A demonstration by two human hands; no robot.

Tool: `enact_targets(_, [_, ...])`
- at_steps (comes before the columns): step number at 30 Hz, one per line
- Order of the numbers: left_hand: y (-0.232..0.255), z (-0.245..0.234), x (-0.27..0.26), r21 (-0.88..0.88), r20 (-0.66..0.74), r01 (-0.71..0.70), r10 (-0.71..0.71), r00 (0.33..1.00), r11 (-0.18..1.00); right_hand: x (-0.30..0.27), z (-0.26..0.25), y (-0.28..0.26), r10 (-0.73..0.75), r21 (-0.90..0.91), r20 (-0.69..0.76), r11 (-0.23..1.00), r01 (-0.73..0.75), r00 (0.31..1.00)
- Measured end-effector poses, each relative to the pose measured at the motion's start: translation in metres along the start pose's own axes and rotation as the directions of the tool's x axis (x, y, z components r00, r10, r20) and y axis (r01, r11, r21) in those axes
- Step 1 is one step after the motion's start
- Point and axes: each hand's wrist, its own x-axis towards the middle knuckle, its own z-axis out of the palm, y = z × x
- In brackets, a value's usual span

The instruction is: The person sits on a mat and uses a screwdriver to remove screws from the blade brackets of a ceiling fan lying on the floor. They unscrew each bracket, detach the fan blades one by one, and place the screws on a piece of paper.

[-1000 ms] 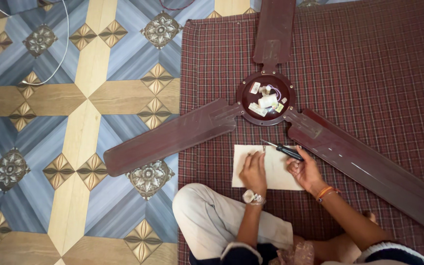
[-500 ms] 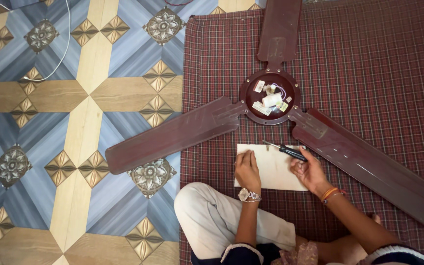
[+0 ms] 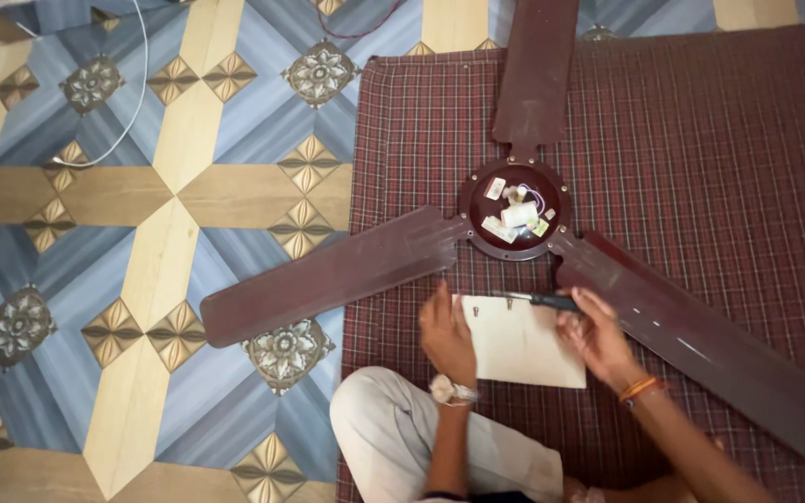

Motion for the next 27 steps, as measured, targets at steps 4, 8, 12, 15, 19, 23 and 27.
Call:
enact_targets(4, [-0.007, -0.007, 0.058, -0.010, 0.125, -0.123, 0.124, 0.984, 0.992, 0.023, 0.069, -0.086, -0.245, -0.613, 0.146, 0.738, 0.282, 0.959])
enact_targets(8, [-0.028, 0.008, 0.106, -0.082, 0.313, -0.379, 0.385, 0.868, 0.922, 0.050, 0.139, -0.152, -0.305, -0.884, 0.465, -0.118, 0.452, 0.831])
enact_targets(12, [-0.040, 0.032, 0.117, -0.043, 0.444, -0.440, 0.412, 0.795, 0.897, 0.088, 0.187, -0.177, -0.138, -0.705, 0.702, -0.277, 0.653, 0.699])
enact_targets(15, [-0.052, 0.041, 0.111, 0.069, 0.534, -0.489, 0.382, 0.755, 0.870, 0.122, 0.199, -0.170, 0.080, -0.696, 0.640, -0.362, 0.621, 0.764])
enact_targets(19, [-0.058, 0.041, 0.112, 0.036, 0.543, -0.464, 0.373, 0.753, 0.885, 0.150, 0.207, -0.158, 0.224, -0.678, 0.599, -0.369, 0.636, 0.769])
enact_targets(23, [-0.059, 0.042, 0.112, 0.047, 0.544, -0.472, 0.373, 0.751, 0.880, 0.154, 0.203, -0.147, 0.259, -0.706, 0.526, -0.398, 0.586, 0.810])
enact_targets(27, [-0.056, 0.043, 0.112, 0.065, 0.535, -0.471, 0.368, 0.761, 0.880, 0.153, 0.200, -0.141, 0.209, -0.724, 0.554, -0.356, 0.591, 0.806])
